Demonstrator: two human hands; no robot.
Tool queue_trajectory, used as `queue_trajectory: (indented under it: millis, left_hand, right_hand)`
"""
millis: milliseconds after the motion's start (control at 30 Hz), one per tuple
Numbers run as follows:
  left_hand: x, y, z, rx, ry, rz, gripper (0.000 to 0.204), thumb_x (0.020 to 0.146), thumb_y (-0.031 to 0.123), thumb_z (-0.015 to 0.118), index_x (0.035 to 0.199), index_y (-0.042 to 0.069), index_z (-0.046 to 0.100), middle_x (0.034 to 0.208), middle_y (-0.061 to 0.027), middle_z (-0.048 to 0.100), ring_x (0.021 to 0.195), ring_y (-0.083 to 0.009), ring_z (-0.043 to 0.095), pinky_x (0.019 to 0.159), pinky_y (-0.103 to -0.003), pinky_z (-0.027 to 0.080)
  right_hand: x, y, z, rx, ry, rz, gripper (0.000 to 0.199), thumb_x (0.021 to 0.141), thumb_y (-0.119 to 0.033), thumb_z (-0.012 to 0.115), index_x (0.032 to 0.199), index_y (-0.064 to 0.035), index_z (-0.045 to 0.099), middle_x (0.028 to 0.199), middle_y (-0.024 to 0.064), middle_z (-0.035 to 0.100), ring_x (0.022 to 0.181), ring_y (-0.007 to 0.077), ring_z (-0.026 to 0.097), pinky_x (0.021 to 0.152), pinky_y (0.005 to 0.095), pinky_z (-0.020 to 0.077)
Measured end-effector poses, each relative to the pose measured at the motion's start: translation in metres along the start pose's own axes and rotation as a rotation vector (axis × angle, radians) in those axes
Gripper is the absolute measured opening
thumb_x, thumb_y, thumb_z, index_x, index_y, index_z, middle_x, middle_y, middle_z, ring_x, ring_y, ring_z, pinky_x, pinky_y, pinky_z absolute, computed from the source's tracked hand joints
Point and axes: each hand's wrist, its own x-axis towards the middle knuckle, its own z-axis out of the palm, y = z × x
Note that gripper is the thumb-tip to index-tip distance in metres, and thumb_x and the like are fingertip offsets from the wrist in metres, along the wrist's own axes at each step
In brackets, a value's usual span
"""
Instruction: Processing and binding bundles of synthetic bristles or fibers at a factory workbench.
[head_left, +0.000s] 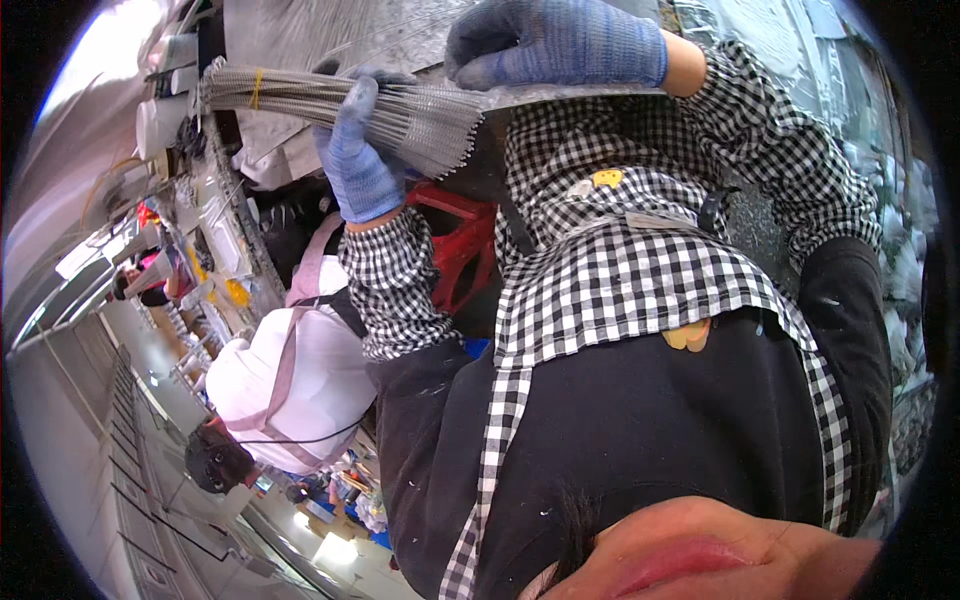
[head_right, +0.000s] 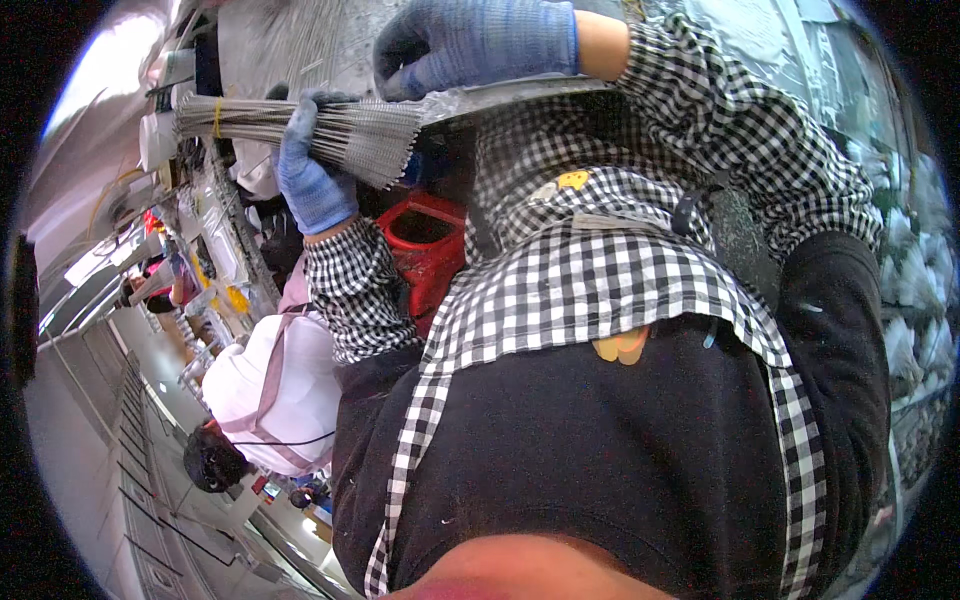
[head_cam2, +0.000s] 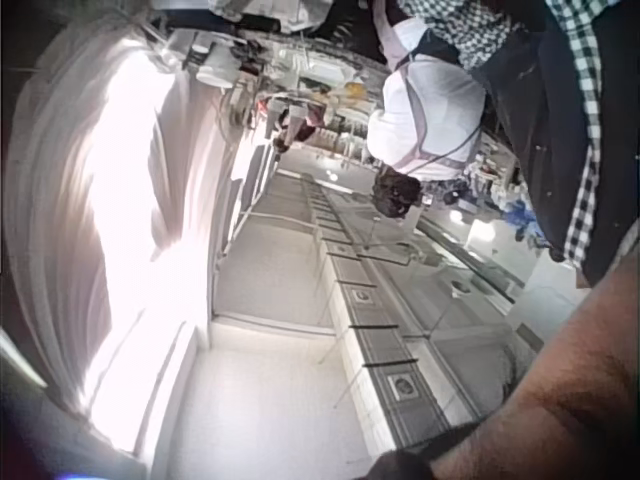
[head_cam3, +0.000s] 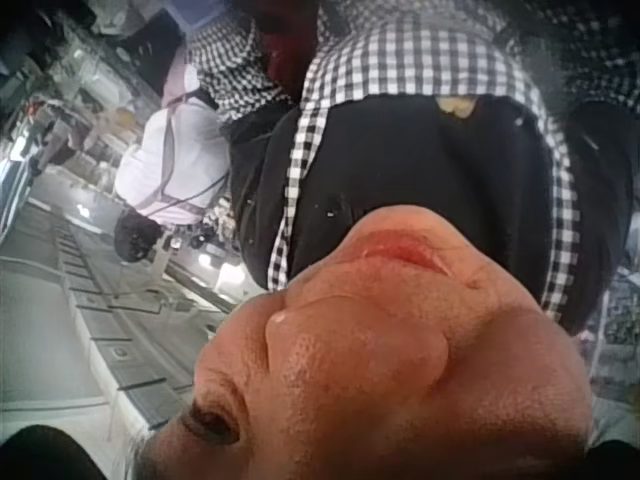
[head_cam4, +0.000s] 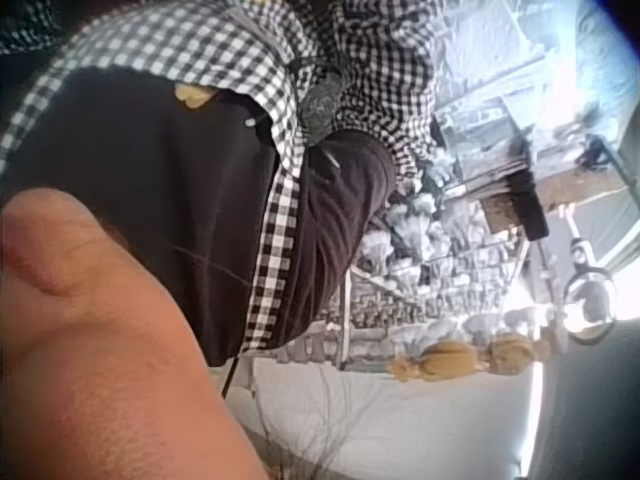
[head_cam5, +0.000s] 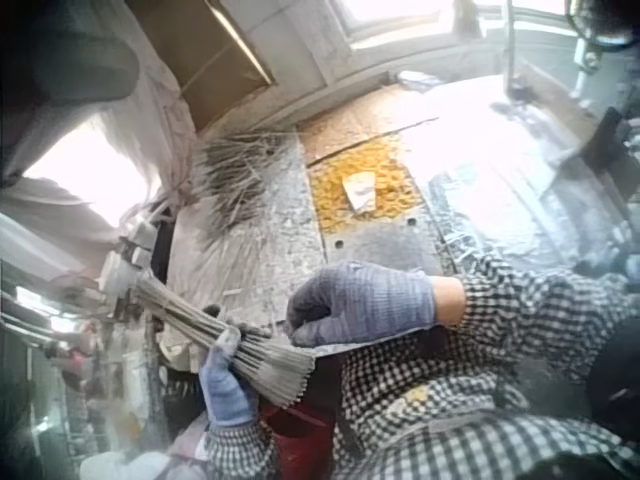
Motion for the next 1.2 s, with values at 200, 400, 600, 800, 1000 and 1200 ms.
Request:
queue_trajectory:
  millis: [200,400,600,800,1000,1200]
  left_hand:
    - [0.015,-0.009,0.033,-0.008,-0.157,0.019,0.050,0.085,0.006,0.067,0.130,-0.001,0.046,0.099,-0.0114,0.066,0.090,-0.0204,0.067,0.084,-0.035,0.057]
    - [0.022,-0.010,0.058,0.135,-0.184,0.057,0.052,0.086,0.010,0.071,0.131,0.001,0.047,0.100,-0.0123,0.068,0.091,-0.0225,0.069,0.083,-0.037,0.058]
    - [0.034,-0.018,0.077,0.243,-0.270,0.157,0.042,0.092,0.015,0.067,0.129,0.002,0.053,0.106,-0.0078,0.066,0.105,-0.0170,0.063,0.091,-0.031,0.052]
    - [0.052,-0.021,0.084,0.135,-0.357,0.143,0.041,0.091,0.021,0.071,0.125,0.003,0.057,0.110,-0.0043,0.064,0.104,-0.0149,0.062,0.090,-0.029,0.052]
    - [0.057,-0.017,0.115,0.149,-0.359,0.111,0.041,0.092,0.027,0.070,0.121,0.001,0.056,0.090,-0.0061,0.066,0.079,-0.0143,0.064,0.069,-0.028,0.054]
    - [0.071,-0.026,0.137,0.231,-0.396,0.113,0.028,0.097,0.028,0.063,0.113,0.007,0.056,0.086,-0.0029,0.063,0.074,-0.0106,0.061,0.064,-0.025,0.051]
  right_hand:
    - [-0.010,0.017,-0.001,-0.088,0.038,-0.018,0.034,0.083,-0.032,0.073,0.100,-0.0032,0.067,0.082,0.0118,0.069,0.074,0.0243,0.068,0.068,0.0351,0.0531]
    - [-0.016,0.021,-0.002,-0.305,0.165,0.059,0.028,0.079,-0.028,0.073,0.087,-0.0030,0.062,0.074,0.0132,0.064,0.069,0.0280,0.065,0.064,0.0374,0.0515]
    - [-0.025,0.024,-0.014,-0.395,0.368,-0.211,0.023,0.077,-0.021,0.073,0.088,-0.0039,0.061,0.071,0.0121,0.062,0.065,0.0267,0.064,0.059,0.0359,0.0500]
    - [-0.039,0.006,-0.036,-0.126,0.243,-0.021,0.015,0.077,-0.014,0.070,0.083,-0.0019,0.063,0.069,0.0083,0.061,0.060,0.0191,0.057,0.059,0.0335,0.0484]
    - [-0.042,0.015,-0.040,-0.256,0.281,-0.021,0.018,0.079,-0.018,0.072,0.088,-0.0031,0.067,0.073,0.0106,0.064,0.066,0.0181,0.060,0.063,0.0324,0.0496]
    - [-0.045,0.025,-0.046,-0.192,0.341,0.046,0.023,0.078,-0.022,0.076,0.090,-0.0036,0.067,0.074,0.0098,0.064,0.067,0.0182,0.061,0.065,0.0320,0.0504]
